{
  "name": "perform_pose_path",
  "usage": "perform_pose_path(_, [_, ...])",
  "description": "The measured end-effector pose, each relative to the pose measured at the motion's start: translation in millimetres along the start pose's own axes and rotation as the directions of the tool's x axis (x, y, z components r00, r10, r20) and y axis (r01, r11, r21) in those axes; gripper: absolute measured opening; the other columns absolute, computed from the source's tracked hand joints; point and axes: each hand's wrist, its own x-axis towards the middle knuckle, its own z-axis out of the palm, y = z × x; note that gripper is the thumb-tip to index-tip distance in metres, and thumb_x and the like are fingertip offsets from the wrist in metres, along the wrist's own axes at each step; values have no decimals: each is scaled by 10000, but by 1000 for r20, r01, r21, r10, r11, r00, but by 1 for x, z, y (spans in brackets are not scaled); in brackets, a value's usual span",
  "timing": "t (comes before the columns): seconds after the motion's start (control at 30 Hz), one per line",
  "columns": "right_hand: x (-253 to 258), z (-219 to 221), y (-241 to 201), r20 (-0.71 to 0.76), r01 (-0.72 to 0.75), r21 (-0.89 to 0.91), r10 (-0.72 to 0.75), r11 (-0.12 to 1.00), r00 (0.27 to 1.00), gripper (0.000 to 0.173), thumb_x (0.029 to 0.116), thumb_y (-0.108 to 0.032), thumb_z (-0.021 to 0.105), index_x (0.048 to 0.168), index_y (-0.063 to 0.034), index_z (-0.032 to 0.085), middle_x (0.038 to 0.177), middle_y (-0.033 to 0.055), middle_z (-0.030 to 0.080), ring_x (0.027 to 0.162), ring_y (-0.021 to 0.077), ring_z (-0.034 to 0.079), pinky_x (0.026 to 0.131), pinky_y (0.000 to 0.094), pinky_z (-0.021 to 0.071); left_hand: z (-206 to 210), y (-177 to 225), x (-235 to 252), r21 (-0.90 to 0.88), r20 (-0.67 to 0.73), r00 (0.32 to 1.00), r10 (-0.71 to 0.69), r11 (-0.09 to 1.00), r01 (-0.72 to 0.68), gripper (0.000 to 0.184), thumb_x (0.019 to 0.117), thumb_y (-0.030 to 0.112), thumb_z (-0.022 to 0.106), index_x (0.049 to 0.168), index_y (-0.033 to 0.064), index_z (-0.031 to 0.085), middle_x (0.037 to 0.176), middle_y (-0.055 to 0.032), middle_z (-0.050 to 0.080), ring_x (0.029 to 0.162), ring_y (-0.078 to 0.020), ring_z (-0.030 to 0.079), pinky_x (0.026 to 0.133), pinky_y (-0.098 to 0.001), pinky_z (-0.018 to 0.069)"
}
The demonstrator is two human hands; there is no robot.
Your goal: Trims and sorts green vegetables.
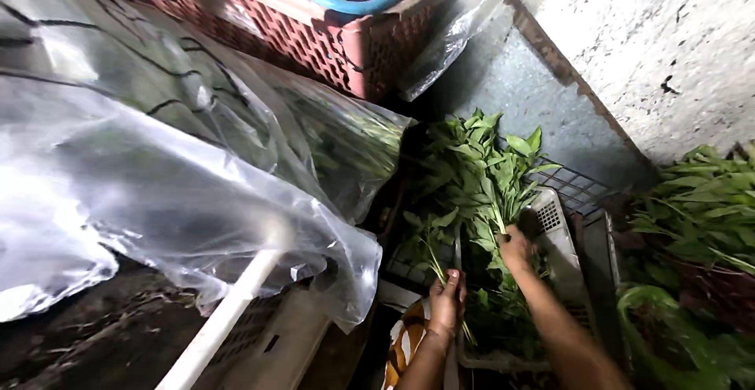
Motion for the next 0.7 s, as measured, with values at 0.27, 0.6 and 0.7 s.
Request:
perform_pose_path(0.27, [-22,-81,10,-234,186,40,-172,982,957,398,1088,-342,457,1271,-48,654,1070,187,728,1035,358,695,983,576,499,1,-4,0,3,-31,999,-6,1000,6,225,1098,213,468,1122,33,600,615,-23,507,431,-85,424,378,-223,361])
perform_pose_path(0.6, [-48,-111,28,-243,384,382,-309,841,919,275,1069,-161,502,1222,23,636,970,116,701,882,186,681,846,396,571,12,15,-16,-26,54,995,88,996,-87,142,1040,116,550,1004,16,644,630,-24,554,453,-67,438,408,-210,376])
perform_pose_path(0.7, [-67,-85,37,-153,386,383,-354,839,923,259,1051,-156,540,1204,9,667,1021,116,721,935,180,698,887,391,579,39,33,-29,-12,162,984,75,997,-74,133,1005,79,594,1055,0,690,665,-28,575,472,-65,447,426,-206,385])
